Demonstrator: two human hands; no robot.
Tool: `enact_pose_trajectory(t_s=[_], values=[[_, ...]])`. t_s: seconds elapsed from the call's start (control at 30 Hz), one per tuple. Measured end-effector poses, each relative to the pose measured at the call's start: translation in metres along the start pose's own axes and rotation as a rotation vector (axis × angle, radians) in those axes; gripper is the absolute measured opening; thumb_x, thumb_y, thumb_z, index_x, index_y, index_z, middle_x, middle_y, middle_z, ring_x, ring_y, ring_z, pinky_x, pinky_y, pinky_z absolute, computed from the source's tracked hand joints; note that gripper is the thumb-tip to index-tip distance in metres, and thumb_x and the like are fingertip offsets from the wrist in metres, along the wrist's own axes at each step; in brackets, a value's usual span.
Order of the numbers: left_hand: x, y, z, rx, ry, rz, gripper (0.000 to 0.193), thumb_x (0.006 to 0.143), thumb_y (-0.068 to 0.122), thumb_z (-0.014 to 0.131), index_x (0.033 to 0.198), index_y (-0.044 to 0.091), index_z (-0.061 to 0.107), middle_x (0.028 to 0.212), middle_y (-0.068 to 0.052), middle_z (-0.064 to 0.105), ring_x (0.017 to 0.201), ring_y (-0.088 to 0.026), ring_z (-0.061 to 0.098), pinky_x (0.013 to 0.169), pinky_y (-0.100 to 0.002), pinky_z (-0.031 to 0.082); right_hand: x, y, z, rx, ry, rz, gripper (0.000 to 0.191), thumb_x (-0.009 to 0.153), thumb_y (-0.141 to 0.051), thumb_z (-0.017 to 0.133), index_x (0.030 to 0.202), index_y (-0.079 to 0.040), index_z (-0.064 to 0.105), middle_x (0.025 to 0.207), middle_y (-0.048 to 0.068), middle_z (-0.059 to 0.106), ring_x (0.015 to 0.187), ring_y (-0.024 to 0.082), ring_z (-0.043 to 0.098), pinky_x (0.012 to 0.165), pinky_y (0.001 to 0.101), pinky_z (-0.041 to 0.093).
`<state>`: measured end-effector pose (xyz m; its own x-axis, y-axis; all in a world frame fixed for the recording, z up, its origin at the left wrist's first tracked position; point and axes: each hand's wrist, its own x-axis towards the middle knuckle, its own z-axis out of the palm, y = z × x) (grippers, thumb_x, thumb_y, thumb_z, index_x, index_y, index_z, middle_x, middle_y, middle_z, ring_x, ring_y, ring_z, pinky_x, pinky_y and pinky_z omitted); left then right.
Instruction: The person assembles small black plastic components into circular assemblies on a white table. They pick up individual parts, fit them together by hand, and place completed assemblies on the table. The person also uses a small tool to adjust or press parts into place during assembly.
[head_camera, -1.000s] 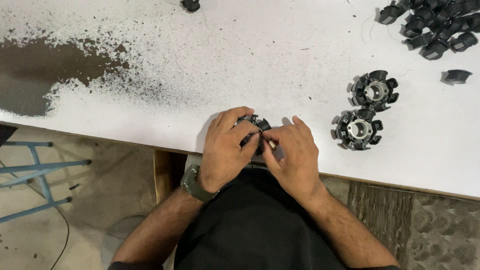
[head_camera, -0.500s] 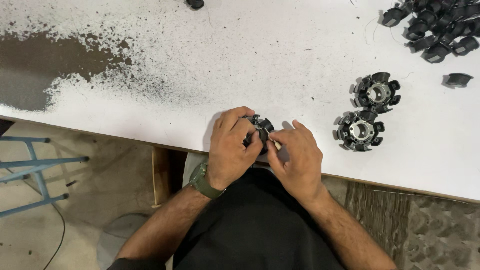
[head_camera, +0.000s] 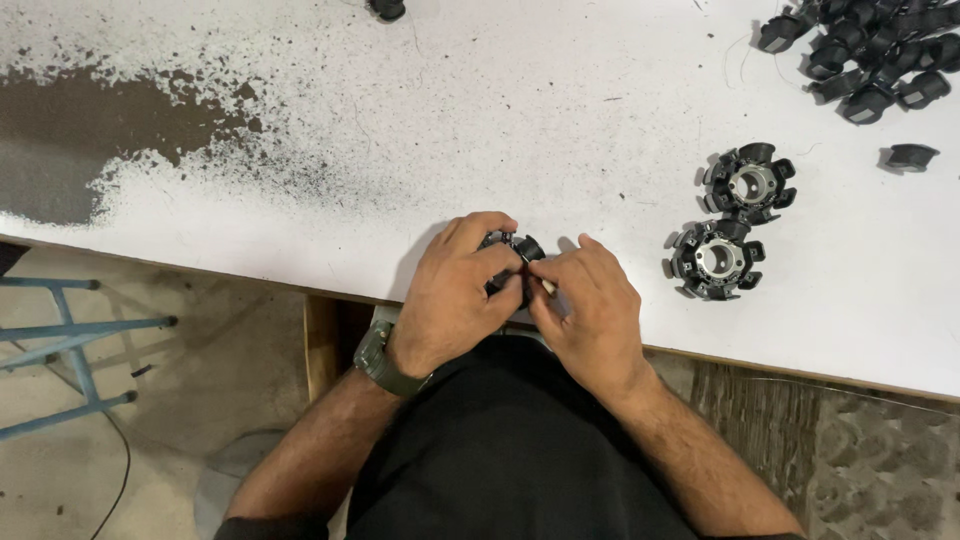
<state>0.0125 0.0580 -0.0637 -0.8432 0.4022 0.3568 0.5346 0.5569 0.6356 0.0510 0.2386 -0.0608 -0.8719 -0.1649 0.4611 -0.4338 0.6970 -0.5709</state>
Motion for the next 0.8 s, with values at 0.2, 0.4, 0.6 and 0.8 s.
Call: enact_pose_trajectory(t_s=[0.2, 0.4, 0.6, 0.8], values=[[-0.002, 0.003, 0.010, -0.046, 0.071, -0.071, 0.009, 0.089, 0.010, 0.076, 0.094, 0.005, 0.069, 0.126, -0.010, 0.065, 0.113, -0.029, 0.063, 0.097, -0.045, 0.052, -0.010, 0.004, -0.001, 0.083, 0.077, 0.039, 0.022, 0.088, 0.001, 0.076, 0.105, -0.004, 0.065, 0.095, 0.008, 0.070, 0.089, 0.025, 0.072, 0.108, 0.0498, 0.055], [-0.005, 0.001, 0.018, 0.003, 0.092, -0.066, 0.011, 0.087, 0.007, 0.074, 0.085, 0.004, 0.064, 0.124, -0.012, 0.063, 0.112, -0.030, 0.061, 0.098, -0.046, 0.049, -0.017, 0.011, 0.003, 0.104, 0.101, 0.040, 0.023, 0.091, -0.001, 0.076, 0.109, -0.004, 0.063, 0.096, 0.009, 0.070, 0.093, 0.026, 0.074, 0.109, 0.0498, 0.055], [-0.006, 0.001, 0.024, 0.006, 0.132, -0.058, 0.011, 0.083, 0.002, 0.071, 0.082, 0.003, 0.060, 0.125, -0.013, 0.061, 0.112, -0.032, 0.059, 0.096, -0.046, 0.048, -0.015, 0.009, 0.005, 0.069, 0.081, 0.009, 0.025, 0.088, -0.002, 0.077, 0.108, -0.007, 0.063, 0.100, 0.008, 0.072, 0.097, 0.025, 0.072, 0.107, 0.0509, 0.054], [-0.009, 0.000, 0.022, -0.009, 0.151, -0.030, 0.013, 0.081, 0.001, 0.071, 0.081, 0.003, 0.058, 0.126, -0.012, 0.062, 0.109, -0.030, 0.061, 0.096, -0.046, 0.048, -0.010, 0.003, 0.007, -0.007, 0.067, -0.041, 0.026, 0.087, -0.002, 0.079, 0.108, -0.008, 0.064, 0.101, 0.007, 0.071, 0.101, 0.025, 0.071, 0.106, 0.0509, 0.054]])
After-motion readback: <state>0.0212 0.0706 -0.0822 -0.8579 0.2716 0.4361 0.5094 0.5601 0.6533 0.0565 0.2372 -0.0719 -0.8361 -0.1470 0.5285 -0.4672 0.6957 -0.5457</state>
